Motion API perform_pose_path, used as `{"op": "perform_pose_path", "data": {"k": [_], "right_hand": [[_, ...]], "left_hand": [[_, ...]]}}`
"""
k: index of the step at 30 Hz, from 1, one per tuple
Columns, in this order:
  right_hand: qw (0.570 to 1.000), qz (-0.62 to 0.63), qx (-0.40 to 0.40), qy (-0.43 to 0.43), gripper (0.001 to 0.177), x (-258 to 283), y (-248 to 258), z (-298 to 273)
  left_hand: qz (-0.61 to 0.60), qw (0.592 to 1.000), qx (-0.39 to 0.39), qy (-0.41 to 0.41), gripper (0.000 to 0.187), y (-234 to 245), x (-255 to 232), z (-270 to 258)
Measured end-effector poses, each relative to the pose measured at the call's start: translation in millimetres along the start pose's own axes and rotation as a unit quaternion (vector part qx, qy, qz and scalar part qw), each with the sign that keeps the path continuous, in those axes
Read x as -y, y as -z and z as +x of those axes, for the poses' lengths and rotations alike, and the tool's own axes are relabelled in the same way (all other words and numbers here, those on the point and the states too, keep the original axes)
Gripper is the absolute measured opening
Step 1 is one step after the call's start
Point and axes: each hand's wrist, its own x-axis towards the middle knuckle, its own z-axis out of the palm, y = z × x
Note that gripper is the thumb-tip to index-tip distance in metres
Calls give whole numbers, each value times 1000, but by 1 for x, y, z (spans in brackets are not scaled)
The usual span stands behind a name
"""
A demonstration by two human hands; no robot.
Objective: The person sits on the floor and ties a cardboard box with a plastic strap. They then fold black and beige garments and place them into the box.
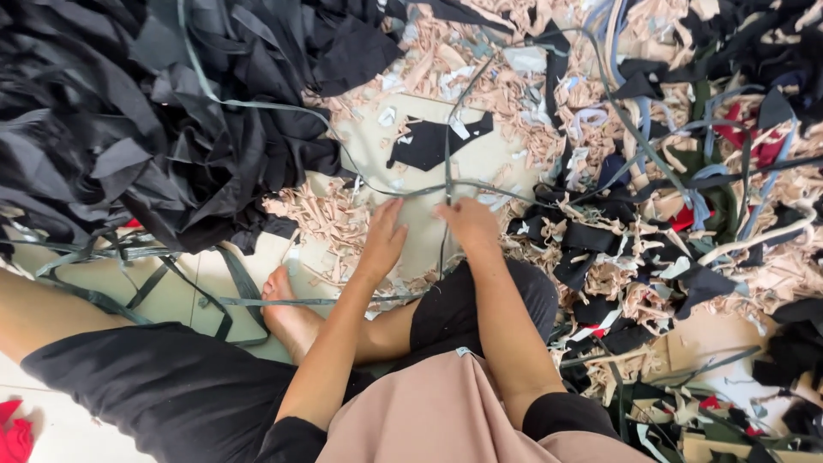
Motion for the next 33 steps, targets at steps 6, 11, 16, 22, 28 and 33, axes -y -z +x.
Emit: {"op": "perform_pose_path", "data": {"k": [6, 11, 16, 22, 28, 33], "right_hand": [[997, 23, 65, 47, 35, -9, -47, 25], [991, 81, 97, 37, 33, 8, -32, -2], [993, 45, 106, 32, 26, 9, -21, -10], [984, -119, 114, 62, 54, 31, -11, -35], [970, -181, 67, 146, 32, -10, -77, -35], [929, -209, 214, 218, 36, 30, 3, -112]], "left_hand": [[10, 998, 44, 44, 61, 1, -4, 20], [6, 998, 52, 37, 62, 10, -17, 7], [5, 997, 69, 35, 61, 22, -48, -17], [64, 990, 94, 78, 66, -10, -34, -7], [86, 979, 149, 107, 66, -11, -49, -2], [201, 957, 179, 111, 67, -27, -47, -3]]}}
